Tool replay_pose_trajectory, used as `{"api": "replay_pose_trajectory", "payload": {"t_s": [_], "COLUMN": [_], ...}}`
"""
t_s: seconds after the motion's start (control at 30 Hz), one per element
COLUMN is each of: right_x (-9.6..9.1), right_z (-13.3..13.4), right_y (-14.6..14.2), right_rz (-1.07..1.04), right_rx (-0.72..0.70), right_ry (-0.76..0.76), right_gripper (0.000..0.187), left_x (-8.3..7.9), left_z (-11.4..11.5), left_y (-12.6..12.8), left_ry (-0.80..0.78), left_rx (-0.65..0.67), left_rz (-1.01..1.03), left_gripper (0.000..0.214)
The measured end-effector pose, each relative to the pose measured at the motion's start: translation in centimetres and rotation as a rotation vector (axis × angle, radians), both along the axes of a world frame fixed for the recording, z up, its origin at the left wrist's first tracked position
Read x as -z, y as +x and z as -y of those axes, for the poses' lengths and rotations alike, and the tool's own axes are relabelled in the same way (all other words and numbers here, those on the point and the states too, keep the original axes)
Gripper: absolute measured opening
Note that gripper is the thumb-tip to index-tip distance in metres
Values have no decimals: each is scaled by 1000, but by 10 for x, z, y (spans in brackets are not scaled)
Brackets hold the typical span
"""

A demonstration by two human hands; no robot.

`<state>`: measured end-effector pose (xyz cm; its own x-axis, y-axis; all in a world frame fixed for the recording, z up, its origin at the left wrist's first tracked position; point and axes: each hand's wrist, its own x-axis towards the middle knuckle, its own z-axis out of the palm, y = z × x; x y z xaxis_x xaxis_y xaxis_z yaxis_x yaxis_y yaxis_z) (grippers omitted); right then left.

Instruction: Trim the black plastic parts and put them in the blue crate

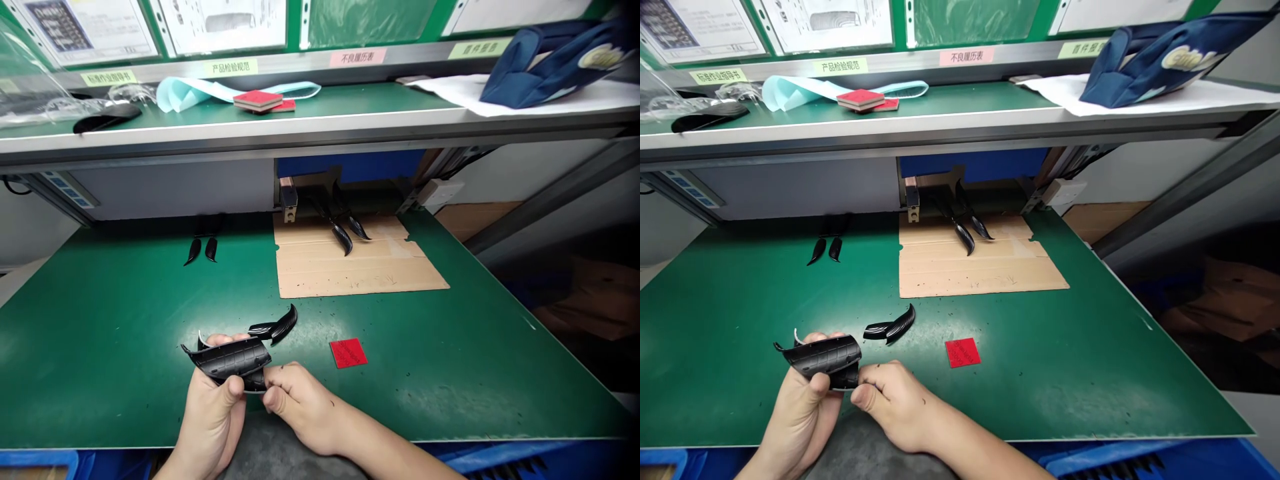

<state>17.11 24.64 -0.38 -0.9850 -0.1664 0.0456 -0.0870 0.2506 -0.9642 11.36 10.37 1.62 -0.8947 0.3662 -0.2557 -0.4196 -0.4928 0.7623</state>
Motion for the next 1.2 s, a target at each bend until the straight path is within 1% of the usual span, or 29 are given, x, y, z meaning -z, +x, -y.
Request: {"api": "replay_pose_trajectory", "payload": {"t_s": [0.03,0.07,0.1,0.13,0.2,0.27,0.33,0.43,0.47,0.53,0.6,0.7,0.77,0.83,0.9,1.03,1.1,1.2], "right_x": [1,2,2,2,1,-2,-5,-9,-10,-10,-9,-7,-4,-2,1,4,4,3], "right_z": [0,0,1,1,3,4,5,7,8,10,13,19,26,34,45,67,80,100], "right_y": [-1,-1,-1,-1,-1,-1,-1,2,3,4,4,1,-2,-5,-7,-15,-21,-33], "right_rz": [-15,-64,-142,-237,-405,-469,-408,-242,-211,-224,-309,-444,-478,-456,-415,-421,-458,-503], "right_rx": [54,140,221,273,281,245,220,223,232,244,206,57,-33,-95,-131,-100,-111,-196], "right_ry": [-5,19,63,117,222,257,198,89,79,96,168,341,411,407,354,261,272,341], "right_gripper": [54,53,51,48,38,31,29,34,35,35,31,24,19,19,24,31,29,25], "left_x": [0,1,1,1,1,1,1,2,2,3,3,5,7,8,8,5,5,8], "left_z": [1,2,2,3,4,5,7,10,12,16,21,32,41,51,61,84,97,117], "left_y": [0,0,1,1,1,2,3,5,6,10,14,20,23,26,28,27,25,18], "left_ry": [4,7,11,18,33,46,52,55,55,47,36,28,21,10,-4,-26,-22,-2], "left_rx": [-3,-2,-2,-3,-3,-7,-5,-14,-28,-70,-117,-142,-151,-185,-228,-295,-326,-381], "left_rz": [2,4,6,10,15,19,26,29,26,22,21,-23,-67,-94,-108,-113,-108,-108], "left_gripper": [52,51,50,49,49,50,52,52,53,54,56,53,51,51,51,51,51,53]}}
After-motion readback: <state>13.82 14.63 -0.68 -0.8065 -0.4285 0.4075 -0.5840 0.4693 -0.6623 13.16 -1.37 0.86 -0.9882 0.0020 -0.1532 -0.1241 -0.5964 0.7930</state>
